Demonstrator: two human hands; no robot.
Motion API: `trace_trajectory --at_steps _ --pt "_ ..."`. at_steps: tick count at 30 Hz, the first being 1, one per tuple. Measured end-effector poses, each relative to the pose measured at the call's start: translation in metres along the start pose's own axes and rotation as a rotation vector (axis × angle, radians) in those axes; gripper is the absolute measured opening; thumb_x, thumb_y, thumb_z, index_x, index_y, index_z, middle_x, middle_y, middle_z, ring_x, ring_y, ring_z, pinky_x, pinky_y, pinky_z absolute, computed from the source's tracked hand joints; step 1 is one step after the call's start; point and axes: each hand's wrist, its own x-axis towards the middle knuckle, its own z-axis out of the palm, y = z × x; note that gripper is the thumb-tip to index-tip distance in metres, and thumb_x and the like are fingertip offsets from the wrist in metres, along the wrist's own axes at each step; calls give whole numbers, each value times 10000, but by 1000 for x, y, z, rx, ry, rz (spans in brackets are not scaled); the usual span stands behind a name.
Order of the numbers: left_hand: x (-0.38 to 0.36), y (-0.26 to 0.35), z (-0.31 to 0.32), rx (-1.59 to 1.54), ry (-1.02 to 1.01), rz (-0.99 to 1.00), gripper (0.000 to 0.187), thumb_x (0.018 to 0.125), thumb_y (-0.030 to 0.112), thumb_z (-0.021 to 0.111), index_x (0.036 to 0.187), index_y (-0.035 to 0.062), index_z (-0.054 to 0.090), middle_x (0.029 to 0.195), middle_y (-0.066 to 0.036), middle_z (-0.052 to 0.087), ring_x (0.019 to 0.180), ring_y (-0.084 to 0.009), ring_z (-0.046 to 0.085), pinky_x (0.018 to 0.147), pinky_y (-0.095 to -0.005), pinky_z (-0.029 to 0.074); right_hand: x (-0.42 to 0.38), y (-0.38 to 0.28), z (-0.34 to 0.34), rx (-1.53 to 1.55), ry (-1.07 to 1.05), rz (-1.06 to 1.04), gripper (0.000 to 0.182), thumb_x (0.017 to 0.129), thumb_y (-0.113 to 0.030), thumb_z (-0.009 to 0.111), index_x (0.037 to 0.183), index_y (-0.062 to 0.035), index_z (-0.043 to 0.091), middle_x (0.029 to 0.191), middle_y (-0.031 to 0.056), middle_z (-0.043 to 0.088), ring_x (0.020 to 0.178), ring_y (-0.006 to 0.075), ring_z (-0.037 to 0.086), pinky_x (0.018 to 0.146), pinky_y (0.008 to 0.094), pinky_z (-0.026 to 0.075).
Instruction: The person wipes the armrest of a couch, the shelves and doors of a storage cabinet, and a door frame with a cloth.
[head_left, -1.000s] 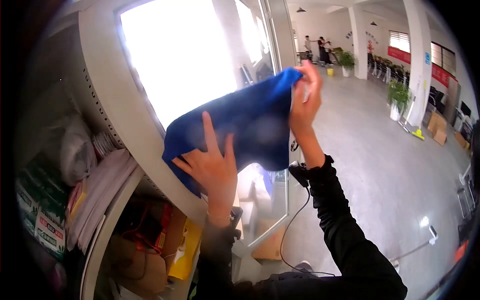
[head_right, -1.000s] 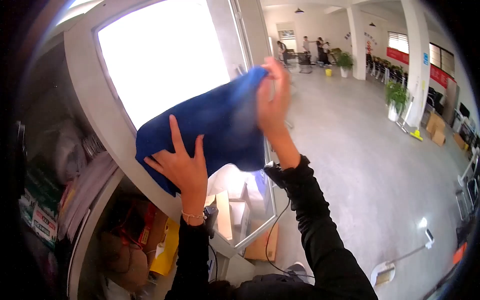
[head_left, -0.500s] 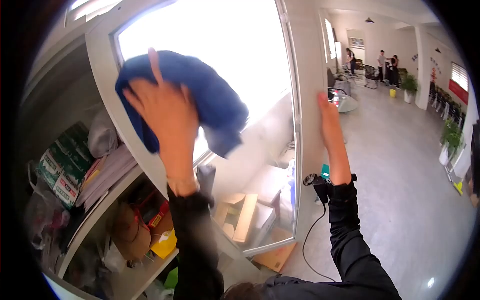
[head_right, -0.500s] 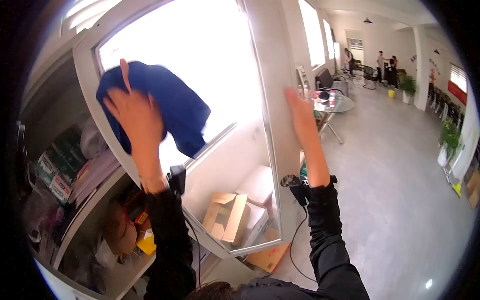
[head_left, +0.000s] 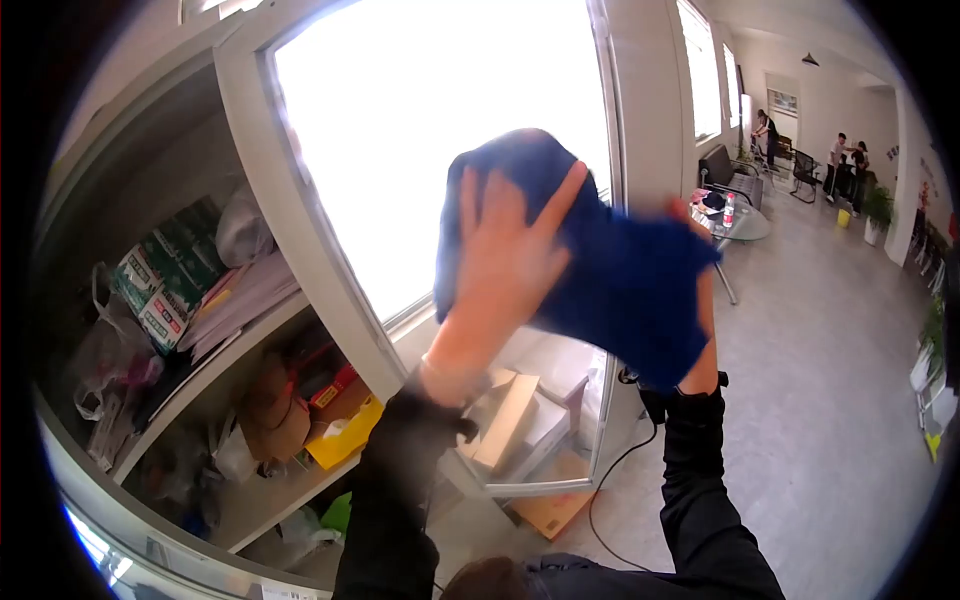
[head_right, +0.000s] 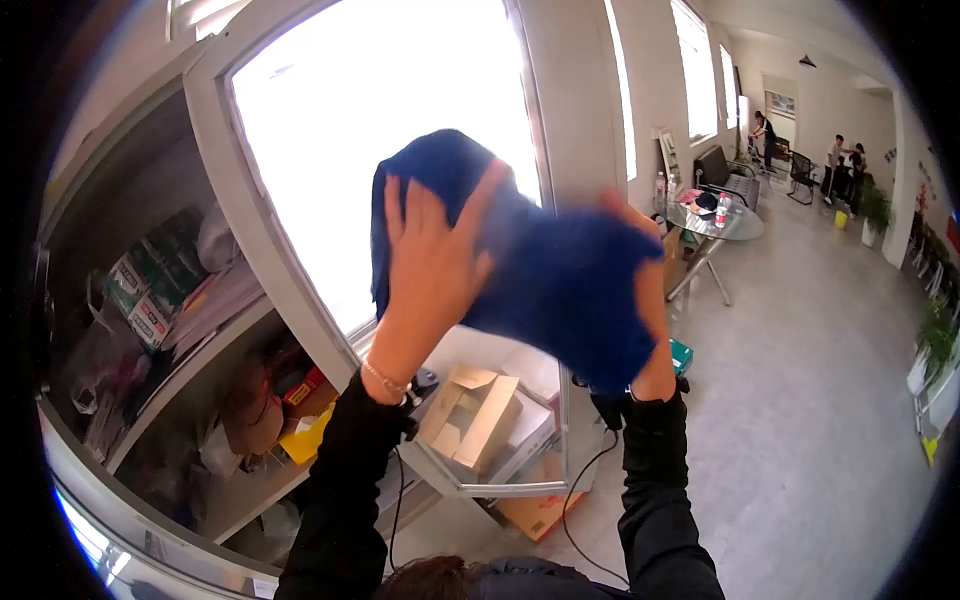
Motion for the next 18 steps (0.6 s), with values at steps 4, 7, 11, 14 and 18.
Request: trace_trajectory --at_steps 4,7,11,14,18 --pt "28 -33 -21 143 124 132 793 722 226 697 1430 305 350 1061 -220 524 1142 -381 453 1122 -544 150 -1 -8 14 -124 117 24 517 939 -496 498 759 -19 586 641 -45 507 625 43 453 549 220 354" --pt "92 -65 -37 180 356 237 675 771 141 667 1375 211 372 1126 -278 508 1165 -398 454 1107 -535 198 1 -3 12 -40 133 41 540 920 -551 497 717 -56 571 621 -61 475 574 30 416 503 213 319" --pt "102 -74 -72 334 269 32 646 836 197 607 1414 124 326 1223 -277 417 1208 -478 350 1009 -543 322 -6 -16 15 10 123 35 529 919 -551 500 739 -59 576 632 -61 482 582 25 416 506 210 316" --pt "75 -109 -54 342 267 -213 699 817 232 634 1433 148 314 1345 -269 367 1265 -489 309 1061 -534 279 -17 -21 14 -13 127 25 514 928 -536 495 757 -59 577 639 -63 481 587 26 411 510 208 312" --pt "4 -131 -47 271 438 32 617 815 244 646 1363 88 410 1326 -223 443 1251 -427 356 1090 -531 200 -25 -28 15 6 131 -59 478 942 -497 497 740 -69 566 636 -72 463 586 23 392 507 205 295"
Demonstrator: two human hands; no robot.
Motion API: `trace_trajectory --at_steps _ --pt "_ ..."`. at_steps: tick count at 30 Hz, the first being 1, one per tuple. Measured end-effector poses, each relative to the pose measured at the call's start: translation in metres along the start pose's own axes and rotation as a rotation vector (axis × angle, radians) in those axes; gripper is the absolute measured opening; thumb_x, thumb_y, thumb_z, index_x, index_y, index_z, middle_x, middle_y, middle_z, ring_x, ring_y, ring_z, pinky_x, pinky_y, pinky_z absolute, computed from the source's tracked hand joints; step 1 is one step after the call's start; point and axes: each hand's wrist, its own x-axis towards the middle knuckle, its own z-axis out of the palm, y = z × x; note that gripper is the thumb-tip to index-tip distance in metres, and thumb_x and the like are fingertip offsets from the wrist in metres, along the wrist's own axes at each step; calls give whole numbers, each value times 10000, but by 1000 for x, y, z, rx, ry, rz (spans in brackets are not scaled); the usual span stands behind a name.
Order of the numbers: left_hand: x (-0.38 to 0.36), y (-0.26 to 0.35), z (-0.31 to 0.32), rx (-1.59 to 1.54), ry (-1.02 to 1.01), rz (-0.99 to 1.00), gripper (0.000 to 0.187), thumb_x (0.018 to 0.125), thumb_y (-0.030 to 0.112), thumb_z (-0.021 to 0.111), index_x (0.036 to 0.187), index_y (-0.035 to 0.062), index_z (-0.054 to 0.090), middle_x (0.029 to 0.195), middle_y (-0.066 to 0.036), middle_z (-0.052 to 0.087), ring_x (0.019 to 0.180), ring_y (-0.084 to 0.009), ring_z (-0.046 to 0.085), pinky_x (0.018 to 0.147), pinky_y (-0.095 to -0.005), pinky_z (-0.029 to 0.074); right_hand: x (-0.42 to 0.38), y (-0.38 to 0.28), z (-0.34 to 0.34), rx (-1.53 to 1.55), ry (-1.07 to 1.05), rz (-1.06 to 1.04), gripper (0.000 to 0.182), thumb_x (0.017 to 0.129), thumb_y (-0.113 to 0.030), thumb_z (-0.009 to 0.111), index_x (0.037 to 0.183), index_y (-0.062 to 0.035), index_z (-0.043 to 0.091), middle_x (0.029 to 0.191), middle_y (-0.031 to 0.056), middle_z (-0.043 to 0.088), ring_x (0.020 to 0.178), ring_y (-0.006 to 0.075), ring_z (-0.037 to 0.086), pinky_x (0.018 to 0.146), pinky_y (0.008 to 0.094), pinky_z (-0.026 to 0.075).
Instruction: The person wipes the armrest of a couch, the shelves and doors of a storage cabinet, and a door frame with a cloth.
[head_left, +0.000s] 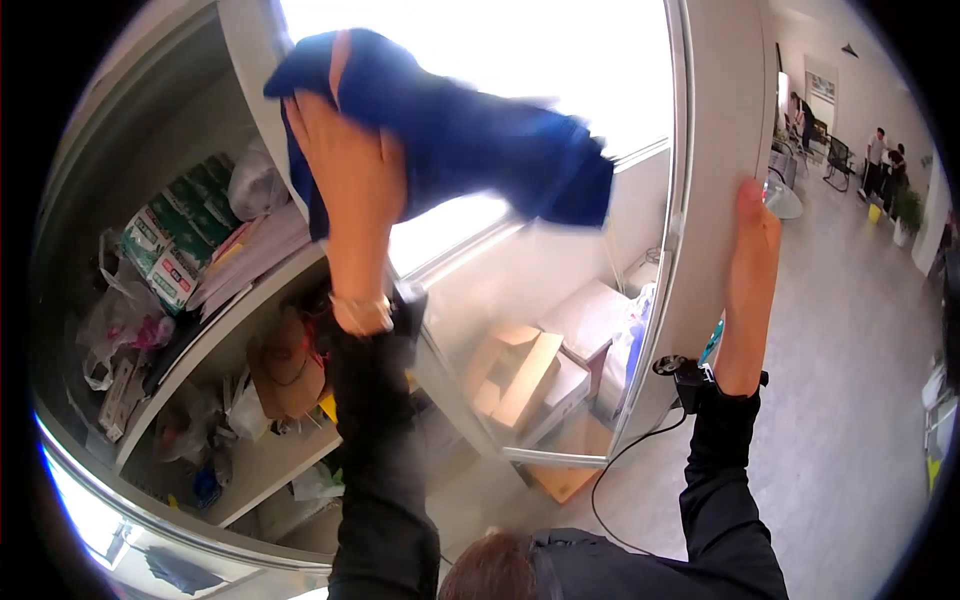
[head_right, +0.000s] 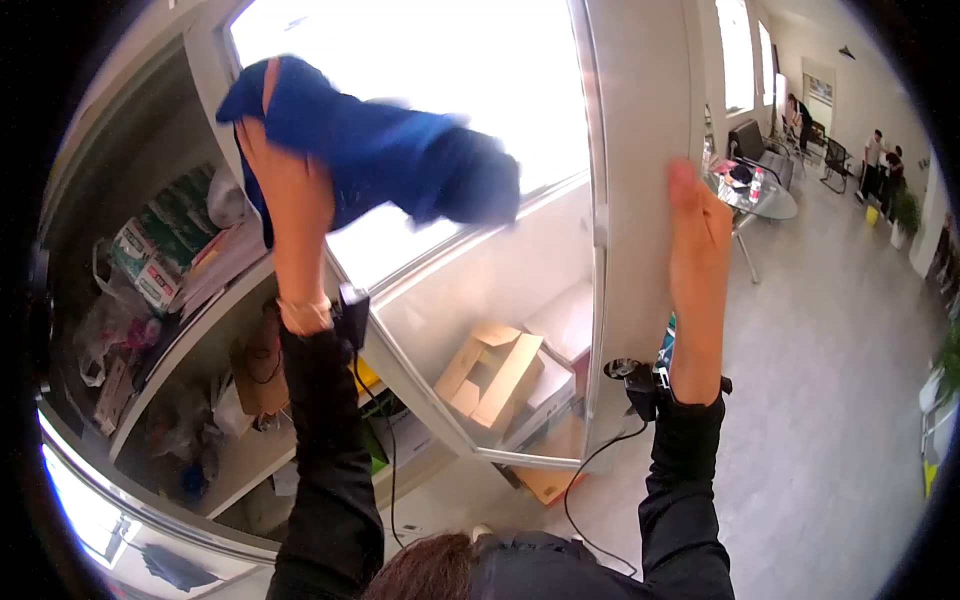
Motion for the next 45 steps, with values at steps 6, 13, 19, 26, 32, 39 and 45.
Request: trace_trajectory --at_steps 6,13,19,26,32,39,45 --pt "-183 115 -17 -478 -240 -579 607 848 269 561 1386 51 384 1408 -219 340 1318 -408 269 1100 -551 117 -4 -5 -1 -9 44 72 458 940 -474 517 707 -81 543 605 -92 413 568 10 367 494 204 264" --pt "-138 192 -23 -334 -517 -181 737 727 204 608 1427 250 385 1208 -355 440 1228 -490 356 1086 -617 76 -7 -9 0 -23 50 19 494 925 -515 518 682 -85 532 586 -93 393 562 9 358 491 204 258" --pt "-52 192 -1 -397 -79 -215 843 652 162 639 1432 326 364 894 -280 516 1038 -468 487 1069 -626 173 -10 -6 -2 -131 54 8 546 926 -551 479 778 -47 624 644 -52 525 608 39 453 539 215 337" --pt "-242 258 -28 -449 -672 -317 636 723 254 632 1313 440 485 1233 -90 562 1182 -343 463 991 -643 205 1 20 -4 -177 158 -11 677 894 -607 482 1069 33 617 946 99 659 824 134 607 733 254 473" --pt "-432 234 -78 -515 -816 -426 596 613 80 635 1128 378 657 914 -18 686 871 -245 634 947 -503 326 -5 15 2 -153 127 -30 595 938 -526 467 1110 31 591 971 90 654 831 149 618 756 245 474" --pt "-353 160 -40 -194 -214 -581 735 791 285 674 1435 139 351 1280 -303 419 1208 -509 347 1009 -600 231 -9 11 9 -73 296 -105 557 953 -482 463 1197 12 548 1092 87 619 949 139 594 821 242 454" --pt "-409 260 -39 -437 -331 -815 591 805 234 654 1367 246 469 1159 -180 550 1132 -371 473 960 -521 311 -15 7 7 -122 289 -178 560 955 -473 461 1219 16 535 1126 96 606 978 152 588 840 251 453"
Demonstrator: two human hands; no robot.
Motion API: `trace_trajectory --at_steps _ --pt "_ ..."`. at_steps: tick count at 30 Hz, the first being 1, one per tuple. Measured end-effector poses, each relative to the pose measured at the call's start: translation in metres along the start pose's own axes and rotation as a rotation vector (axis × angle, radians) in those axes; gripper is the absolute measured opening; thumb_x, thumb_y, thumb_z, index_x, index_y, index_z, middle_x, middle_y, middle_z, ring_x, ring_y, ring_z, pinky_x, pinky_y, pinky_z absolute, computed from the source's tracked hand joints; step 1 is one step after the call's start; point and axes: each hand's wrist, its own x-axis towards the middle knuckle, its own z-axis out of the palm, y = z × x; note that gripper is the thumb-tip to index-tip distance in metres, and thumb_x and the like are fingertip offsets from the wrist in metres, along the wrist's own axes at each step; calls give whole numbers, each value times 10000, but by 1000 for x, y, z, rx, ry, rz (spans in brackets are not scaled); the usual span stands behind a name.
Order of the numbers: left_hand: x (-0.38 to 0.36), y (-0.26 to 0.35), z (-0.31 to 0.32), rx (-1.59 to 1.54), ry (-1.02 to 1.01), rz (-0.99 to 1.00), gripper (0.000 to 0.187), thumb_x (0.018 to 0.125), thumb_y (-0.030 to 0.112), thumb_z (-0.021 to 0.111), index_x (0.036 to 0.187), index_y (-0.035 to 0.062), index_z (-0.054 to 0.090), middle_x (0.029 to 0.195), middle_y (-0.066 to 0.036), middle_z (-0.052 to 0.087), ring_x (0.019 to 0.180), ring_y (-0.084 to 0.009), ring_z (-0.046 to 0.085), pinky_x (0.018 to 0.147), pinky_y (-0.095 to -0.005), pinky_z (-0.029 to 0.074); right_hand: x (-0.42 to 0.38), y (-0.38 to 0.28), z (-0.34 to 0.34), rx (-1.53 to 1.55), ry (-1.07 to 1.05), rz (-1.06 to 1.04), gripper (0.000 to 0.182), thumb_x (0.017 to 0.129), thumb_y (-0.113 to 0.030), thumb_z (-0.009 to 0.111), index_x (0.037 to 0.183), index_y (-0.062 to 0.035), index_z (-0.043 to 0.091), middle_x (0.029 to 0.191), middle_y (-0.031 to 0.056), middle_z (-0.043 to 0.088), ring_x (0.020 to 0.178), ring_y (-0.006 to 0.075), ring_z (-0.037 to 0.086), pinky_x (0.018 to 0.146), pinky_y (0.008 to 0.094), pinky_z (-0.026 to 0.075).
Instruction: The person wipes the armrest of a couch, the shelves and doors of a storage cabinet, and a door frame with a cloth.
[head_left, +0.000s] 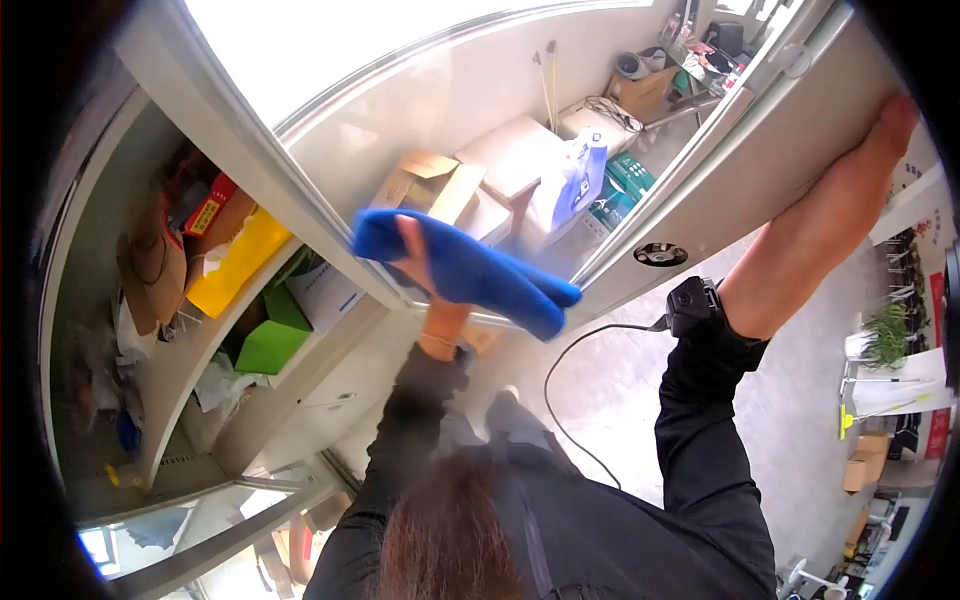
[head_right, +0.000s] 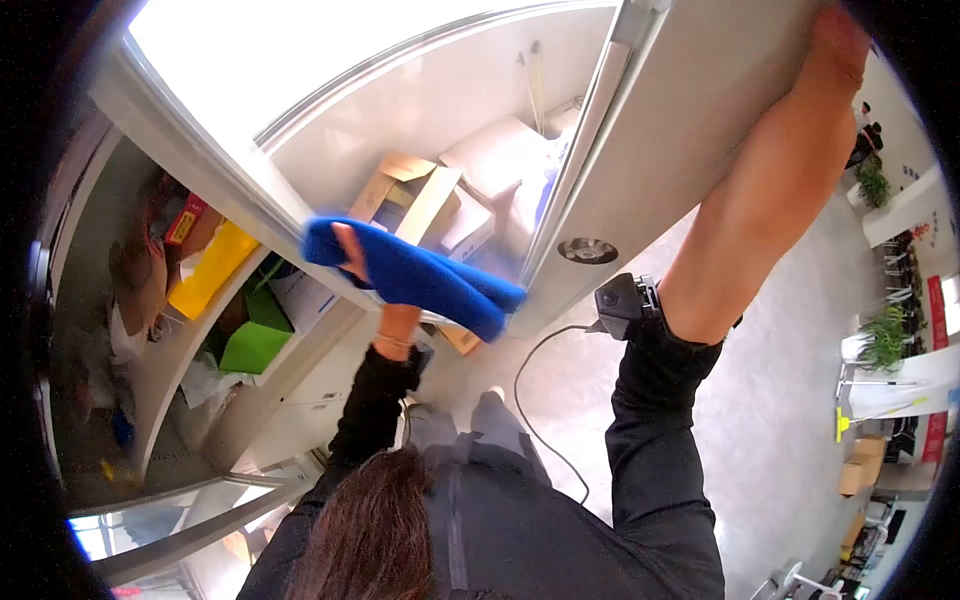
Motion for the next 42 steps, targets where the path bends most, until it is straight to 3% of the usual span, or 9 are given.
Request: trace_trajectory --at_steps 4,7,11,17,24,29,34,37,42 --pt "-77 33 6 -354 -630 -139 549 762 166 645 1268 362 566 1013 -48 614 988 -236 558 882 -445 370 -7 -8 1 -15 -10 -8 563 956 -467 459 1233 19 527 1149 102 598 997 162 584 853 257 452" --pt "-104 40 -20 129 -788 375 410 759 70 593 1125 238 670 818 -50 608 897 -193 571 841 -411 439 -13 -18 1 -25 -13 -8 566 956 -462 458 1244 21 520 1166 107 592 1012 168 581 862 261 452" --pt "-150 7 -65 -43 -623 327 387 723 48 564 1089 136 653 943 -123 594 1002 -281 573 919 -465 432 -36 -42 7 -66 -23 -12 570 958 -452 457 1254 32 511 1182 117 585 1021 181 577 863 269 455" --pt "-223 -25 -213 -81 -819 -656 334 741 142 620 1056 44 569 1023 -208 571 1052 -398 532 931 -441 439 -75 -90 -9 -229 7 -70 539 953 -413 473 1223 51 531 1160 131 589 991 195 576 846 294 461" --pt "-265 15 -453 219 -712 -938 475 772 261 606 1200 66 543 1011 -190 636 934 -371 603 804 -427 482 -110 -122 -40 -82 -31 -7 563 937 -416 497 1241 58 511 1214 122 551 1056 187 533 924 298 404" --pt "-258 88 -552 622 -146 -1113 387 771 175 592 1107 44 452 762 -223 621 736 -420 614 665 -467 469 -165 -143 -56 189 -212 118 615 919 -429 515 1310 40 446 1290 137 493 1187 212 456 1021 339 324" --pt "-201 105 -595 557 -7 -1062 849 733 101 584 1459 120 143 689 -181 619 613 -376 605 592 -414 477 -230 -158 -36 311 -595 375 786 907 -497 501 1416 53 265 1440 191 354 1303 277 375 1066 373 281" --pt "-181 94 -601 560 -76 -930 927 728 102 590 1484 115 54 666 -170 614 579 -348 600 566 -375 471 -266 -200 -1 186 -650 176 766 913 -492 481 1433 19 247 1434 223 353 1303 319 383 1077 379 265" --pt "-162 79 -578 450 -3 -863 973 698 115 596 1483 103 21 660 -178 608 573 -361 591 574 -396 474 -301 -254 52 437 -738 115 687 905 -270 582 1454 -34 242 1452 97 320 1277 197 345 1056 318 258"
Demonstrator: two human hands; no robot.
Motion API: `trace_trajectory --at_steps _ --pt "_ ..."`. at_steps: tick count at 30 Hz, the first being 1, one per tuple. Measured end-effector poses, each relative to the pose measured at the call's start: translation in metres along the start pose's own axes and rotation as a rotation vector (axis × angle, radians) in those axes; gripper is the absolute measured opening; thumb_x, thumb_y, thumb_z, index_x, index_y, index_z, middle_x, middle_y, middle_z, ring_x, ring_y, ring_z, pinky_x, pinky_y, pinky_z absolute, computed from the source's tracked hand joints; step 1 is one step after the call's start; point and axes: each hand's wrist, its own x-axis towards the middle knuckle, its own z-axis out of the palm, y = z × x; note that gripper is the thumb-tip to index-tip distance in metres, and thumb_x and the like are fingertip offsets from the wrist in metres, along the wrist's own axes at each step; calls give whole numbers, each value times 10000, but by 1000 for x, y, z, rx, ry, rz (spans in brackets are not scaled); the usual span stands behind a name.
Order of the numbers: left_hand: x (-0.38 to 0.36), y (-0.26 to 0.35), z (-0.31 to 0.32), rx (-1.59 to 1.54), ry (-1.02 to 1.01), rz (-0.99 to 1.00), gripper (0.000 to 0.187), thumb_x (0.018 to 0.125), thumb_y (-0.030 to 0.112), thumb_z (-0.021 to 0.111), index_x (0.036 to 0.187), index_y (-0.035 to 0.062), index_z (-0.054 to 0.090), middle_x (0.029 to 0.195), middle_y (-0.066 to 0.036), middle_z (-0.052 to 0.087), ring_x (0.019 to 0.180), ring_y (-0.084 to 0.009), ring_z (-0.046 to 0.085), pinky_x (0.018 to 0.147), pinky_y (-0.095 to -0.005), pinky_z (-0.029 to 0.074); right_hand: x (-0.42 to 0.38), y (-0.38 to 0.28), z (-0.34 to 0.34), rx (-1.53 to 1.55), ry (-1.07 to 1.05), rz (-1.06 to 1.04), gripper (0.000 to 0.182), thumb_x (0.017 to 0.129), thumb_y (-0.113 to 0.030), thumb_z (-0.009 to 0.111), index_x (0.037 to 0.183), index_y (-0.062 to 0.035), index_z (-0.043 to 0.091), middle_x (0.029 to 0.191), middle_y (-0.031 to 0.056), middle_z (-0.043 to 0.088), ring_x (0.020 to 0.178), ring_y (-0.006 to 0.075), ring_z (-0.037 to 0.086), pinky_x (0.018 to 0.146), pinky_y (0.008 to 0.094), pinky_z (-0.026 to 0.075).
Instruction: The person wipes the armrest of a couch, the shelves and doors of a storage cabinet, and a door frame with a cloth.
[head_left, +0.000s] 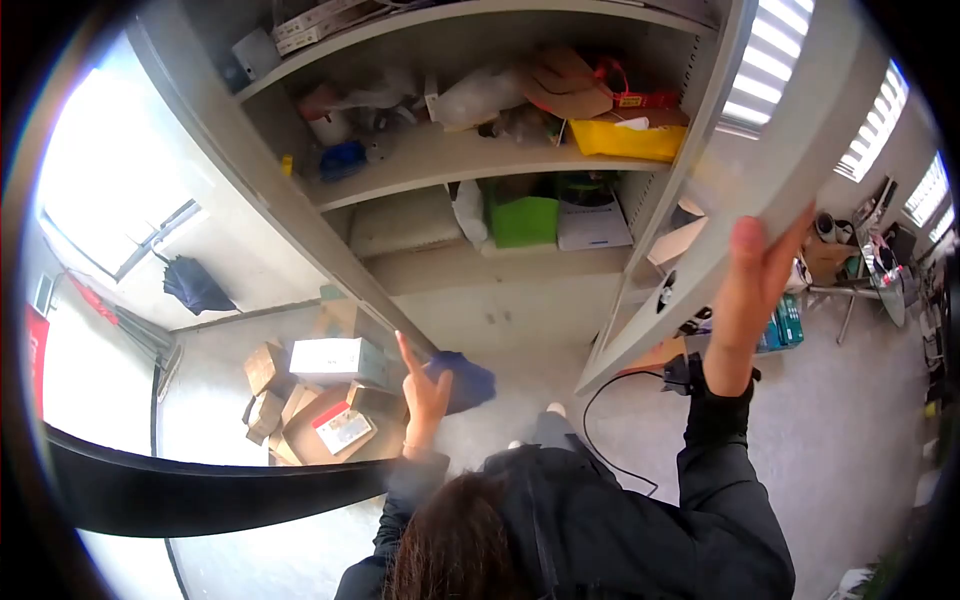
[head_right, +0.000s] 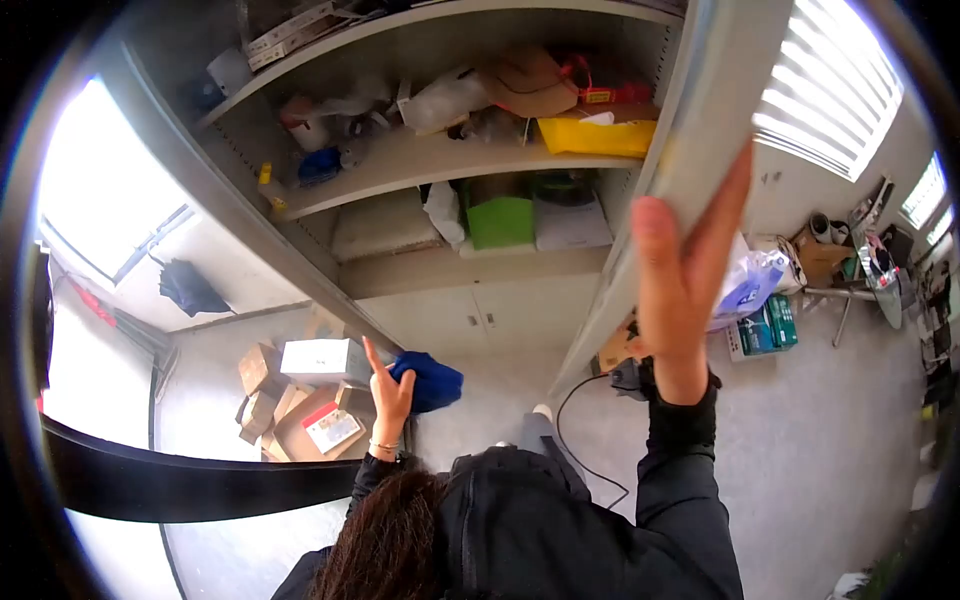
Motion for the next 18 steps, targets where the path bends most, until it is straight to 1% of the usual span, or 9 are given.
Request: trace_trajectory --at_steps 2,3,5,7,8,13,15,17,18 --pt "7 12 2 49 -48 -30 977 699 139 607 1490 131 34 589 -144 566 530 -350 560 548 -388 458 3 5 23 134 -65 -119 741 902 -256 581 1476 -37 167 1493 108 250 1305 206 325 1070 310 241" --pt "12 13 7 48 -37 -30 977 699 139 607 1490 131 34 589 -144 566 530 -350 560 548 -388 458 3 0 37 143 -56 -105 697 924 -214 534 1473 -5 157 1511 124 220 1348 215 277 1107 325 171" --pt "25 16 18 51 3 13 982 699 154 619 1491 131 40 553 -133 530 509 -338 545 529 -382 445 9 18 48 -29 -97 -226 741 905 -217 563 1477 -10 140 1514 121 210 1356 209 262 1108 317 169" --pt "40 22 26 74 39 14 986 699 167 629 1492 132 44 553 -129 529 503 -335 540 516 -387 436 15 30 67 1 -111 -245 816 850 -310 651 1457 -5 199 1497 191 212 1387 335 217 1095 447 234" --pt "49 24 28 72 50 26 992 695 171 632 1492 132 43 547 -129 525 501 -344 538 511 -394 433 21 34 78 -57 -94 -351 813 842 -338 654 1446 0 227 1484 206 224 1382 362 214 1089 486 232" --pt "95 28 42 153 51 54 996 694 196 631 1494 149 40 544 -142 540 518 -389 544 509 -429 437 35 36 106 -135 -137 -419 823 755 -249 732 1420 -14 308 1444 293 196 1328 467 225 1053 543 231" --pt "115 30 53 282 -53 54 990 701 219 621 1496 173 33 561 -167 561 544 -416 555 520 -458 444 40 42 123 -176 -173 -414 873 767 -210 725 1453 -18 220 1489 213 136 1380 381 183 1091 470 217" --pt "128 29 57 274 -46 54 982 702 219 625 1496 171 49 558 -178 557 547 -421 555 525 -467 438 42 47 137 -148 -169 -429 877 753 -191 731 1447 -7 228 1480 229 116 1373 409 172 1084 486 223" --pt "135 30 59 265 -47 56 975 702 219 629 1496 170 65 555 -188 552 550 -426 554 529 -475 432 42 51 143 -148 -123 -444 829 743 -222 730 1421 -17 300 1458 271 153 1336 459 193 1057 525 231"
